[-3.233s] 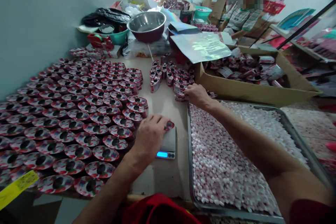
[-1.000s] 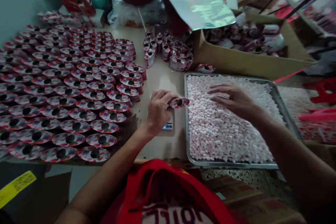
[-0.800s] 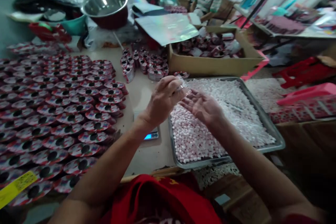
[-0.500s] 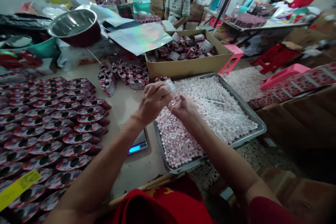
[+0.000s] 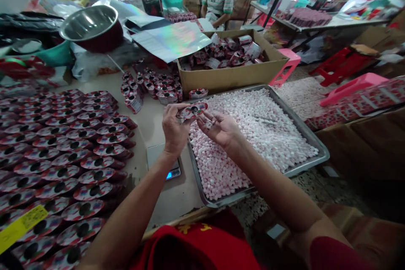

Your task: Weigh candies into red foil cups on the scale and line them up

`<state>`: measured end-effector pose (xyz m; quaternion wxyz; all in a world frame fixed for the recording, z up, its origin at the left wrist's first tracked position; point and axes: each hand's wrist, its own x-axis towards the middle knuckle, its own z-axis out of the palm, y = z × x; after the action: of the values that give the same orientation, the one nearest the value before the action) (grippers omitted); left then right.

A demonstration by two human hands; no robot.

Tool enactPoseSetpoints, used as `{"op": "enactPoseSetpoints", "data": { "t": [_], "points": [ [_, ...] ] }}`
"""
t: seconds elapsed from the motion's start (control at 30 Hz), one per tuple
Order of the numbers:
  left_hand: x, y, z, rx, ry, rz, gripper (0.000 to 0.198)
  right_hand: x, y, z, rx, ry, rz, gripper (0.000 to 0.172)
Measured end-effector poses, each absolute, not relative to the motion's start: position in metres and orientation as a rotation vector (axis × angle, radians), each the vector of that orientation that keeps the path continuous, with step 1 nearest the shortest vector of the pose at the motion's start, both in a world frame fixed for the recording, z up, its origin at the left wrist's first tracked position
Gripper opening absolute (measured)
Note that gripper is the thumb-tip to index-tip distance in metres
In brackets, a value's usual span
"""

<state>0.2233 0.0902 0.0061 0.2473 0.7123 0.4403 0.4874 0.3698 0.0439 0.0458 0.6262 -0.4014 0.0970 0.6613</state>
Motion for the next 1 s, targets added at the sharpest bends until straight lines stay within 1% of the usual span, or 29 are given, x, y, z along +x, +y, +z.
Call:
{"op": "enactPoseSetpoints", "data": {
  "t": [0.1,0.17,0.2,0.3,0.4,0.47,0.6,0.7,0.77,0.8,0.87,0.9,1.0],
  "points": [
    [0.180,0.072,0.004,1.633,1.232,1.201,0.038,0.377,0.036,0.049,-1.022,0.159,1.538,0.037],
    [0.144,0.054,0.000,1.513,1.277,1.102,0.044,0.383,0.035,0.053,-1.101,0.078,1.537,0.042],
    [0.127,0.045,-0.003,1.472,1.311,1.054,0.045,0.384,0.036,0.055,-1.132,0.039,1.549,0.040],
    [0.091,0.023,-0.017,1.341,1.374,0.927,0.050,0.377,0.042,0.058,-1.179,-0.070,1.664,0.025],
    [0.079,0.012,-0.030,1.273,1.355,0.899,0.053,0.353,0.046,0.055,-1.203,-0.176,1.857,0.023],
    [0.076,0.009,-0.031,1.341,1.348,0.901,0.055,0.335,0.047,0.050,-1.224,-0.233,1.928,0.023],
    [0.062,0.004,-0.014,1.614,1.429,0.924,0.066,0.314,0.049,0.045,-1.258,-0.364,1.918,0.014],
    [0.044,0.003,0.006,1.754,1.532,0.968,0.058,0.305,0.052,0.048,-1.309,-0.534,1.935,0.025],
    [0.033,0.006,0.016,1.829,1.580,1.004,0.053,0.298,0.055,0.054,-1.345,-0.678,1.982,0.025],
    [0.029,0.007,0.021,1.865,1.599,1.047,0.052,0.294,0.057,0.057,-1.357,-0.754,2.010,0.021],
    [0.024,0.010,0.026,1.923,1.629,1.165,0.054,0.286,0.059,0.063,-1.373,-0.911,2.059,0.006],
    [0.022,0.011,0.028,1.936,1.636,1.216,0.055,0.283,0.061,0.066,-1.376,-0.990,2.069,0.004],
    [0.021,0.011,0.030,1.914,1.620,1.271,0.060,0.274,0.062,0.072,-1.386,-1.181,2.055,0.021]
  ]
}}
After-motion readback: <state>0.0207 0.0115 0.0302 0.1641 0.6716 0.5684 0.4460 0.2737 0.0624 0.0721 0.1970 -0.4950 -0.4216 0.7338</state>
